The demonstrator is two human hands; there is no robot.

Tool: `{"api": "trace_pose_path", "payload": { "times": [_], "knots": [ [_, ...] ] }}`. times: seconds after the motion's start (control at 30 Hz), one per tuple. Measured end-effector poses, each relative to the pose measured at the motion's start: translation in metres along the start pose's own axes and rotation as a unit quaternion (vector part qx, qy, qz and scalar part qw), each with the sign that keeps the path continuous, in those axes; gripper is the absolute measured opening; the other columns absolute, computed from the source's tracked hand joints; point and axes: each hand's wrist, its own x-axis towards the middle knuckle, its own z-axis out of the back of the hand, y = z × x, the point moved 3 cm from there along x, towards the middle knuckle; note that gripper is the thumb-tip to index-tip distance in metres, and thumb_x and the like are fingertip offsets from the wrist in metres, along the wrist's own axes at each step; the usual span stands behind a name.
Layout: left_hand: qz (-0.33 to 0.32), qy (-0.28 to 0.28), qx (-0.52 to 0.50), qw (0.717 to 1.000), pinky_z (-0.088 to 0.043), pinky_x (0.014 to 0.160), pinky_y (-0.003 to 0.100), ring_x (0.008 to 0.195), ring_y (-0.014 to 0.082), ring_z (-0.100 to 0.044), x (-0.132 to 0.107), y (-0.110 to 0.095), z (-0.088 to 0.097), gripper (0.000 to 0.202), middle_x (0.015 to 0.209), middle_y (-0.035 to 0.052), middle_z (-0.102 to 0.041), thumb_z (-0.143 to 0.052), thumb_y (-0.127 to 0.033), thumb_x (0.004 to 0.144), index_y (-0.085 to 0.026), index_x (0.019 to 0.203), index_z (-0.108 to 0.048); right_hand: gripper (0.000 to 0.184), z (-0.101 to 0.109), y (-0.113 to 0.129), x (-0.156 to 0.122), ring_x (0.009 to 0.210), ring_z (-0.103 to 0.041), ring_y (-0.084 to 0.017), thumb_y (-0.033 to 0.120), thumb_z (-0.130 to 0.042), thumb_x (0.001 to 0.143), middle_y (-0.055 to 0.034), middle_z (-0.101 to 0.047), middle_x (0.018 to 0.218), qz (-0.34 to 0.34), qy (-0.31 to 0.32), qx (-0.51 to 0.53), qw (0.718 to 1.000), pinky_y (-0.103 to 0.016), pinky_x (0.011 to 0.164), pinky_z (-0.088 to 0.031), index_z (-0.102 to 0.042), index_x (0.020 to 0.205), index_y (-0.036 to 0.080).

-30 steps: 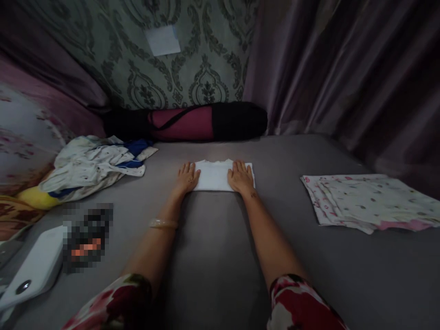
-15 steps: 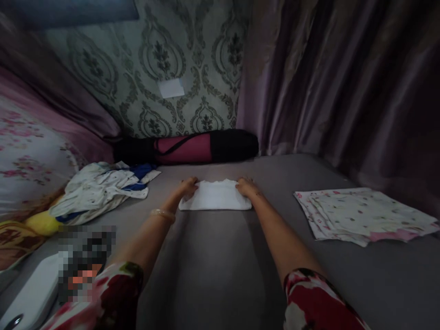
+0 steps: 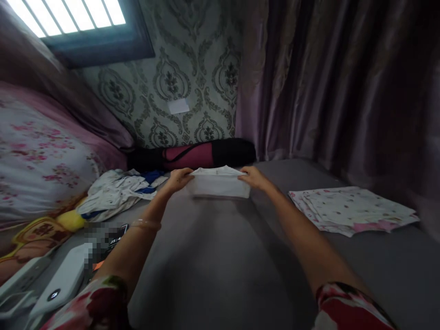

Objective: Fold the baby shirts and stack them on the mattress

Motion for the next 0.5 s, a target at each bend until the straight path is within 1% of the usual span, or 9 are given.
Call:
{"api": "trace_pose_path", "payload": {
  "times": [0.07, 0.13, 0.23, 0.3, 0.33, 0.37, 0.4, 0.43, 0.5],
  "knots": [
    [-0.029, -0.048, -0.002, 0.998, -0.029, 0.107, 0.041, 0.102, 0.0209, -0.063, -0.020, -0.002, 0.004, 0.029, 0.106, 0.0058, -0.072, -0.052, -0.025, 0.087, -0.022, 0.112, -0.066, 0.021, 0.003, 0.006, -0.022, 0.080, -0.061, -0.019, 0.027, -0.059, 0.080, -0.0034, -0.069, 0.087, 0.048, -0.038, 0.012, 0.998, -0.028, 0.075, -0.046, -0.070, 0.095, 0.017],
    [-0.049, -0.057, 0.013, 0.997, -0.026, 0.109, 0.044, 0.103, 0.0213, -0.062, -0.048, -0.004, -0.004, 0.028, 0.106, 0.0071, -0.071, -0.052, -0.021, 0.086, -0.021, 0.110, -0.066, 0.024, -0.009, 0.009, -0.052, 0.089, -0.062, -0.021, 0.019, -0.054, 0.078, -0.0058, -0.069, 0.095, 0.093, -0.044, 0.003, 0.995, -0.032, 0.083, -0.047, -0.069, 0.096, 0.018],
    [-0.072, 0.040, 0.029, 0.996, -0.022, 0.112, 0.049, 0.105, 0.0211, -0.062, -0.093, -0.009, -0.029, 0.029, 0.103, 0.0054, -0.072, -0.050, -0.010, 0.081, -0.022, 0.102, -0.067, 0.029, -0.034, 0.016, -0.099, 0.098, -0.061, -0.023, 0.014, -0.049, 0.075, -0.0086, -0.068, 0.101, 0.097, 0.033, -0.013, 0.995, -0.040, 0.092, -0.046, -0.069, 0.096, 0.020],
    [-0.092, 0.120, -0.009, 0.988, -0.019, 0.115, 0.050, 0.107, 0.0198, -0.061, -0.119, -0.019, -0.032, 0.029, 0.107, 0.0030, -0.071, -0.054, -0.011, 0.080, -0.025, 0.103, -0.066, 0.031, -0.034, 0.033, -0.123, 0.105, -0.061, -0.024, 0.018, -0.053, 0.076, -0.0080, -0.067, 0.111, 0.081, 0.129, 0.002, 0.988, -0.040, 0.095, -0.046, -0.069, 0.102, 0.024],
    [-0.098, 0.134, -0.032, 0.986, -0.021, 0.115, 0.049, 0.106, 0.0193, -0.062, -0.130, -0.026, -0.023, 0.028, 0.111, 0.0024, -0.070, -0.059, -0.017, 0.081, -0.026, 0.107, -0.065, 0.032, -0.022, 0.048, -0.133, 0.108, -0.060, -0.024, 0.022, -0.053, 0.079, -0.0071, -0.065, 0.116, 0.081, 0.133, 0.018, 0.988, -0.040, 0.097, -0.047, -0.068, 0.107, 0.027],
    [-0.094, 0.101, -0.055, 0.989, -0.023, 0.115, 0.047, 0.101, 0.0183, -0.063, -0.139, -0.035, -0.006, 0.025, 0.109, 0.0019, -0.071, -0.060, -0.023, 0.083, -0.027, 0.106, -0.066, 0.030, -0.003, 0.066, -0.140, 0.109, -0.060, -0.024, 0.028, -0.052, 0.084, -0.0063, -0.065, 0.117, 0.093, 0.110, 0.030, 0.989, -0.040, 0.097, -0.047, -0.067, 0.110, 0.030],
    [-0.096, 0.040, -0.078, 0.992, -0.027, 0.114, 0.044, 0.098, 0.0177, -0.064, -0.147, -0.045, 0.020, 0.019, 0.105, 0.0017, -0.071, -0.059, -0.028, 0.085, -0.027, 0.102, -0.067, 0.030, 0.022, 0.084, -0.146, 0.112, -0.059, -0.025, 0.032, -0.051, 0.088, -0.0063, -0.064, 0.120, 0.102, 0.048, 0.028, 0.993, -0.040, 0.098, -0.047, -0.065, 0.114, 0.034],
    [-0.110, -0.042, -0.104, 0.988, -0.030, 0.113, 0.043, 0.097, 0.0181, -0.064, -0.157, -0.056, 0.051, 0.014, 0.100, 0.0014, -0.072, -0.059, -0.031, 0.086, -0.026, 0.095, -0.068, 0.029, 0.050, 0.100, -0.152, 0.115, -0.057, -0.025, 0.037, -0.050, 0.091, -0.0060, -0.062, 0.122, 0.104, -0.023, 0.003, 0.994, -0.038, 0.098, -0.047, -0.063, 0.117, 0.038],
    [-0.136, -0.264, -0.152, 0.943, -0.037, 0.109, 0.042, 0.104, 0.0208, -0.062, -0.182, -0.077, 0.123, 0.018, 0.102, 0.0007, -0.070, -0.058, -0.037, 0.087, -0.028, 0.100, -0.068, 0.027, 0.104, 0.123, -0.162, 0.118, -0.054, -0.023, 0.043, -0.050, 0.095, -0.0060, -0.057, 0.129, 0.092, -0.153, -0.081, 0.981, -0.035, 0.095, -0.048, -0.060, 0.119, 0.043]
  ]
}}
